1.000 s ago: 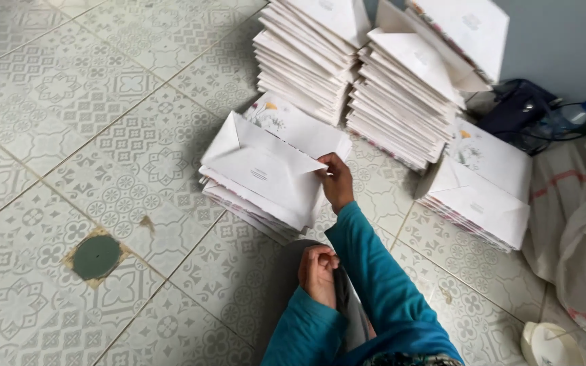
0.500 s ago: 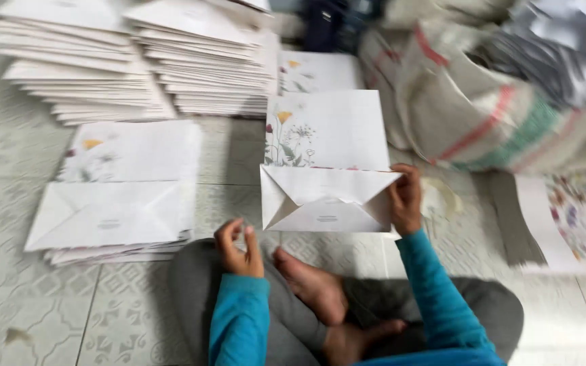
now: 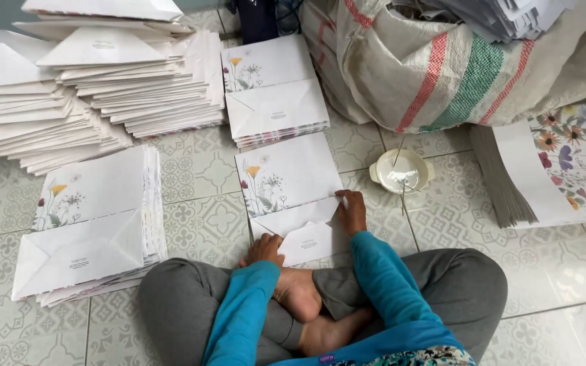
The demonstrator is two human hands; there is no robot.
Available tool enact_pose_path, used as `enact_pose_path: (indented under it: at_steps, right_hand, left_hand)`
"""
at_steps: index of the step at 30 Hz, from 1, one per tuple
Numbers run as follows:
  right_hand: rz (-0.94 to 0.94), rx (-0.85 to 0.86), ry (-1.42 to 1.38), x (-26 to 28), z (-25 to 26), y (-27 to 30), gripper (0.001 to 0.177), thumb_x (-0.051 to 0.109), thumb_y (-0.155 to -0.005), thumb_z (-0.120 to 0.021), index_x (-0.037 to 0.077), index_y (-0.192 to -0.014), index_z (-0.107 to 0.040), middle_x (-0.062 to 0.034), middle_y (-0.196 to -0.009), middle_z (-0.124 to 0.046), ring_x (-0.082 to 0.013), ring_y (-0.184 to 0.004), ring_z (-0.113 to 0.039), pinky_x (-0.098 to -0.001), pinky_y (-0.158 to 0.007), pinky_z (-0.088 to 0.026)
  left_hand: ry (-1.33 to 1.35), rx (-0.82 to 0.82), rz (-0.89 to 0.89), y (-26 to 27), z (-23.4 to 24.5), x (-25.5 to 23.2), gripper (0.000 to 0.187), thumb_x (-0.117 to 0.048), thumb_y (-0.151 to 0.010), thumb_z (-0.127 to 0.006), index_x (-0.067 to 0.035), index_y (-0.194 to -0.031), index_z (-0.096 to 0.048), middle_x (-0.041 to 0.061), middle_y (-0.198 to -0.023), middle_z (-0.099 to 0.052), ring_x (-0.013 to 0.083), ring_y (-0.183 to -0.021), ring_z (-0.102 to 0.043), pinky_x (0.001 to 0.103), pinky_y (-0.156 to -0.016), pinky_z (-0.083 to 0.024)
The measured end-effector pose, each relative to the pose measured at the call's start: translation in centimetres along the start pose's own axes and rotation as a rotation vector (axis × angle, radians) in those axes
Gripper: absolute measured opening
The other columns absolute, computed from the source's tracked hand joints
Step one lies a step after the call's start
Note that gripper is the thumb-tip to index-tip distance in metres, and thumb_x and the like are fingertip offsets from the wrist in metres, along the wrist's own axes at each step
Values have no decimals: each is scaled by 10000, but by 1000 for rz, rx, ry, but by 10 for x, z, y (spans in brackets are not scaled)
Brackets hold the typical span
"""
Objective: The person is manually folding printed paper sheets into envelopes and applying glue to the edges using a small stick.
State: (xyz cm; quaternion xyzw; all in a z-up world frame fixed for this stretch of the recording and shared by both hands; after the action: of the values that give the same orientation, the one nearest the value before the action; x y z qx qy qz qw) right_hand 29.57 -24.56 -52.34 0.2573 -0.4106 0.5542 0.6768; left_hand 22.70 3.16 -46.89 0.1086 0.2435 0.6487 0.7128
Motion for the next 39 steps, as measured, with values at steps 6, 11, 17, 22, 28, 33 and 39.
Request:
enact_pose_path:
  at_steps: [6, 11, 17, 22, 28, 33, 39]
  right_hand:
    - [-95, 34, -42, 29, 15, 3, 344, -55, -916, -584, 124, -1196, -672, -137, -1309, -464, -380, -1229, -599, -479, -1071, -550]
    - [3, 63, 127, 5, 4, -8, 387, 8, -888, -660, 175, -1236, -698, -113, -1358, -496, -329, -1288, -515, -464, -1083, -517]
    - [17, 107, 166, 16, 12, 9, 575, 16, -892, -649, 160, -1447, -593, -172, -1507, -455, -376, -1410, -413, -504, -1176, -429]
    - [79, -25, 259, 15, 22, 24, 730, 49, -832, -684, 169, -1524, -483, -177, -1536, -407, -385, -1426, -397, -532, -1194, -412]
    - [86, 142, 188, 58, 34, 78, 130, 160, -940, -631, 226, -1046, -594, -12, -887, -677, -220, -843, -690, -403, -783, -584]
    - [231, 878, 695, 107, -12, 151, 683, 779, -926, -390, 186, -1241, -519, -160, -1119, -680, -378, -1085, -687, -533, -951, -549]
    - [469, 814, 934, 94, -27, 170, 720, 773, -783, -516, 196, -1210, -460, -117, -957, -690, -380, -894, -728, -531, -790, -584]
  left_hand:
    - [77, -34, 82, 8, 15, -12, 224, -248, -955, -650, -217, -1095, -478, 20, -1256, -491, 268, -1147, -578, 444, -966, -513]
    - [176, -55, 66, 7, 18, -13, 144, -192, -991, -578, -178, -1060, -452, 96, -1248, -502, 322, -1112, -600, 468, -908, -524]
    - [173, -39, 152, 27, 39, -26, 125, -235, -1011, -542, -234, -1056, -425, 36, -1293, -509, 252, -1062, -614, 448, -894, -499]
    - [169, 44, 159, 34, 54, -29, 121, -272, -1030, -515, -241, -1121, -442, 48, -1343, -504, 263, -1095, -622, 492, -933, -491]
    - [170, 87, 138, -26, -14, 8, 197, -288, -1053, -462, -275, -1249, -442, 29, -1426, -466, 232, -1142, -602, 572, -992, -437]
    - [127, 144, -10, -37, -13, 19, 317, -283, -1033, -511, -212, -1341, -495, 76, -1467, -462, 298, -1232, -605, 522, -998, -517]
    - [179, 260, -238, -75, -27, 39, 421, -334, -1042, -500, -98, -1387, -549, 225, -1498, -471, 418, -1334, -523, 567, -1078, -475]
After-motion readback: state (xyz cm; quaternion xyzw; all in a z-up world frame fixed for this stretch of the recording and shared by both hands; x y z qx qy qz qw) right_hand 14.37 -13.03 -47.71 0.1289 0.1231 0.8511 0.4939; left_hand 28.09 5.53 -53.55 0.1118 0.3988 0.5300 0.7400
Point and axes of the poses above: each hand's wrist, its own y-axis away from the middle knuckle, its own z-axis out of the back of the hand, x = y × z, the point moved 2 cm from there along -y, towards the middle knuckle
